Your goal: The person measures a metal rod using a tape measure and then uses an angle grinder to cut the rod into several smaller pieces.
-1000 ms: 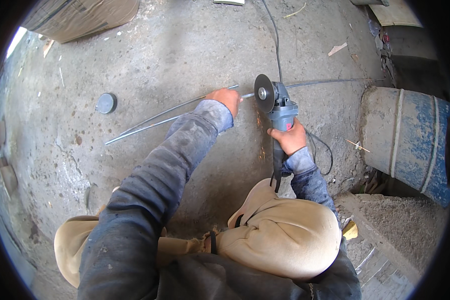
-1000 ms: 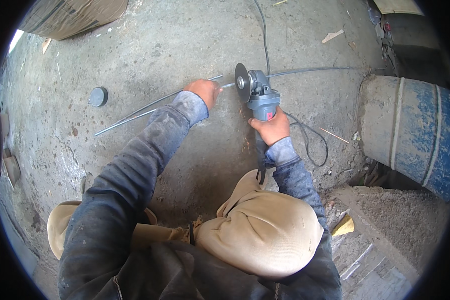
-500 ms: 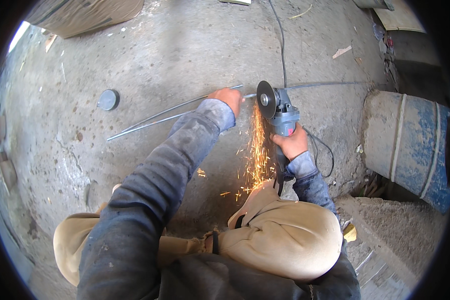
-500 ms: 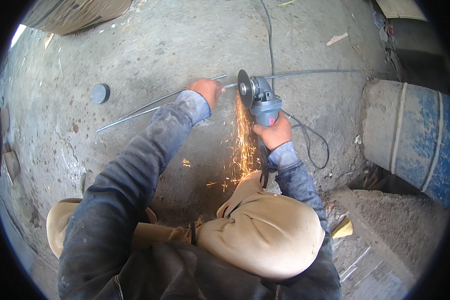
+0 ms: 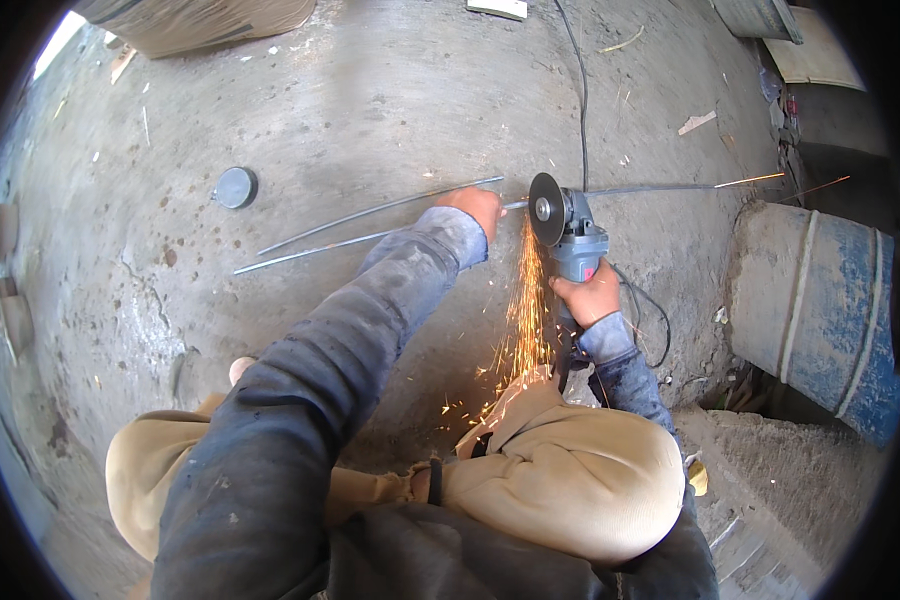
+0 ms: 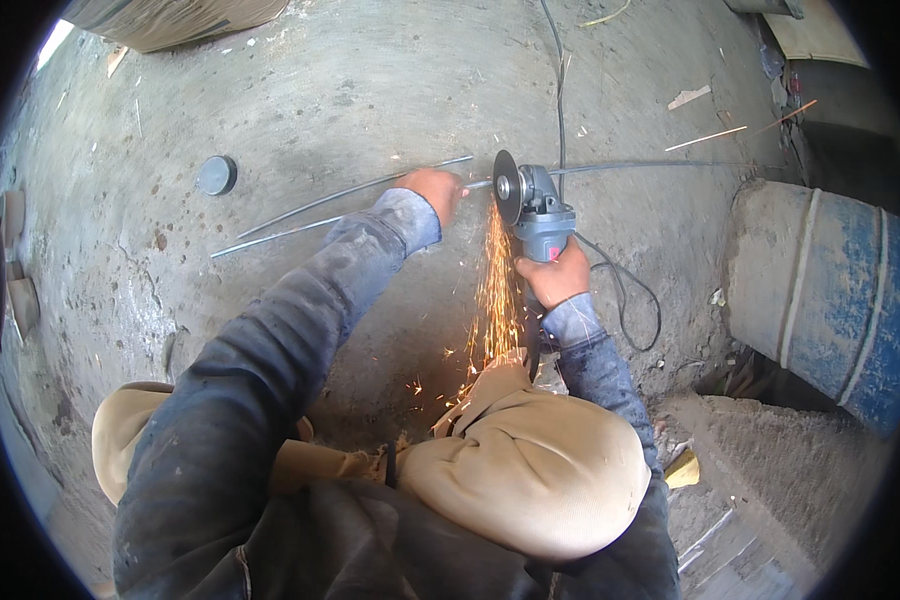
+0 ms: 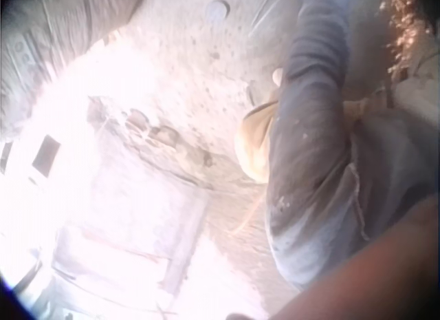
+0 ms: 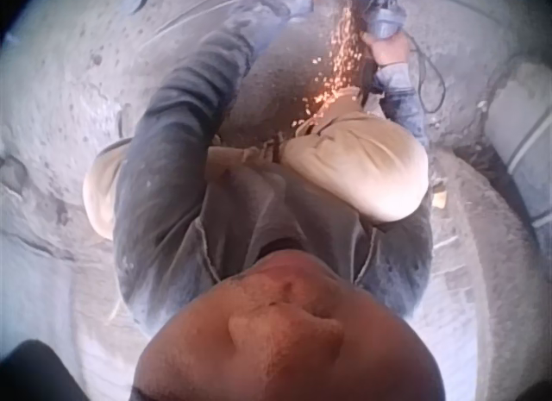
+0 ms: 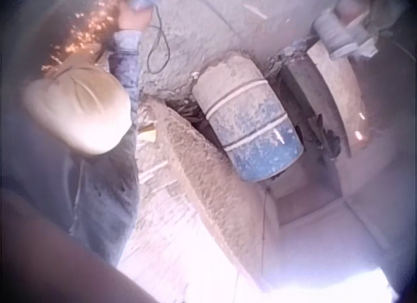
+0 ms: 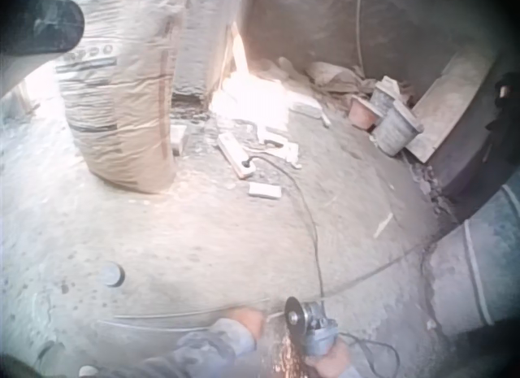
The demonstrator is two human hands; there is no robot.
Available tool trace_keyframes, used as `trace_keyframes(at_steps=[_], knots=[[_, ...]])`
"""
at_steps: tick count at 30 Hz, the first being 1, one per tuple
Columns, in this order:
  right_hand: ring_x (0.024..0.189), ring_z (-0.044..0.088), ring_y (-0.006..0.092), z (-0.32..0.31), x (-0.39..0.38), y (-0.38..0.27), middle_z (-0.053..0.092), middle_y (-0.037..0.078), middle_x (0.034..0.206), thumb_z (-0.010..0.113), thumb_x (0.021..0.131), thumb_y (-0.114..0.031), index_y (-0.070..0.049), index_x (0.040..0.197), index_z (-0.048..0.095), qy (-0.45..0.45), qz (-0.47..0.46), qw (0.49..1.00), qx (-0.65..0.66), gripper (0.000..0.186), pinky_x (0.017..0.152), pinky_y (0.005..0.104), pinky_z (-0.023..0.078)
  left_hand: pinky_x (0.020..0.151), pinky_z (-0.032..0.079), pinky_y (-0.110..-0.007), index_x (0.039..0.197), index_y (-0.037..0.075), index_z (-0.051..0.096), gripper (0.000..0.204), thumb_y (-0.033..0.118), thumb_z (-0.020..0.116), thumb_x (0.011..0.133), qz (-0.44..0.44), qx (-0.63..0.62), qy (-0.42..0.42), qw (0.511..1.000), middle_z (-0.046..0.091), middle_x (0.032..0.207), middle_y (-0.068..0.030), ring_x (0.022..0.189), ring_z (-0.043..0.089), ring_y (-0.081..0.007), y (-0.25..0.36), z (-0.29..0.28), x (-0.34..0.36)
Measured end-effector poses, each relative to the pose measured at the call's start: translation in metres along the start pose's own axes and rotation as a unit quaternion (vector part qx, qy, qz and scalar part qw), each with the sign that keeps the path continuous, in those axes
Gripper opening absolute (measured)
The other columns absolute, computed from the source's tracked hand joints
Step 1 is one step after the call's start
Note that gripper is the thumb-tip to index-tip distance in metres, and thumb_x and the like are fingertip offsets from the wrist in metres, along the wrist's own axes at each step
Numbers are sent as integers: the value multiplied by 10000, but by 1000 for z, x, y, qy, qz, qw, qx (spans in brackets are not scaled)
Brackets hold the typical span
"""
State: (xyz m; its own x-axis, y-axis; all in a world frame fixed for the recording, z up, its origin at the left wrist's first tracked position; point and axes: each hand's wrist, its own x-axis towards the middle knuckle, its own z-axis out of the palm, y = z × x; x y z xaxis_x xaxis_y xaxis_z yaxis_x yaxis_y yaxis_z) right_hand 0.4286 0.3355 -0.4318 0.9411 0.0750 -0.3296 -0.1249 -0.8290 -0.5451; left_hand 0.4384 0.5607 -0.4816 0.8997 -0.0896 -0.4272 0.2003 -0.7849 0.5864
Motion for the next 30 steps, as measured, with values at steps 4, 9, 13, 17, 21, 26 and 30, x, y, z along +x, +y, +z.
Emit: trace_keyframes(at_steps=[4,9,13,17,21,26,30], knots=[[774,640,303,1,-2,1,649,175,846,720,576,-195,28,950,565,0,-17,1000,15,462,717,365,497,746,479,-438,931,100,665,264,303,504,885,2,0,5,1000,639,877,-172,849,611,-352,-2,-1,2],[778,642,298,3,12,0,652,177,857,723,575,-196,28,967,565,-6,0,1000,21,478,722,362,496,750,482,-434,934,106,668,256,298,507,882,8,11,3,1000,642,880,-171,854,615,-350,2,1,-2],[785,643,290,2,12,0,652,182,862,729,573,-198,48,962,558,-7,1,1000,7,491,726,358,496,752,484,-439,937,103,667,256,295,507,882,-4,7,-4,1000,641,891,-175,861,616,-350,3,-2,-3],[789,643,293,1,4,-1,650,185,867,733,573,-205,56,944,553,-7,-6,1000,-5,488,732,358,495,759,485,-444,941,94,666,261,293,506,882,3,-1,5,1000,640,913,-176,873,615,-351,1,-5,-2],[794,641,306,3,8,-3,648,191,866,736,571,-214,51,941,554,-1,9,1000,-12,490,735,361,495,771,486,-440,938,88,665,263,289,505,883,-5,13,13,1000,640,914,-174,879,615,-350,-1,-5,2],[794,640,315,6,10,-3,647,194,863,738,576,-222,38,948,557,7,12,1000,-25,489,731,368,497,767,489,-434,941,92,666,256,285,508,880,1,24,8,1000,641,902,-177,874,619,-343,-2,-6,7],[785,641,311,9,9,0,648,192,858,737,582,-207,43,951,557,17,1,999,-30,481,725,365,499,755,490,-434,921,93,670,254,286,511,877,2,14,29,999,645,880,-170,857,623,-338,-2,-4,6]])
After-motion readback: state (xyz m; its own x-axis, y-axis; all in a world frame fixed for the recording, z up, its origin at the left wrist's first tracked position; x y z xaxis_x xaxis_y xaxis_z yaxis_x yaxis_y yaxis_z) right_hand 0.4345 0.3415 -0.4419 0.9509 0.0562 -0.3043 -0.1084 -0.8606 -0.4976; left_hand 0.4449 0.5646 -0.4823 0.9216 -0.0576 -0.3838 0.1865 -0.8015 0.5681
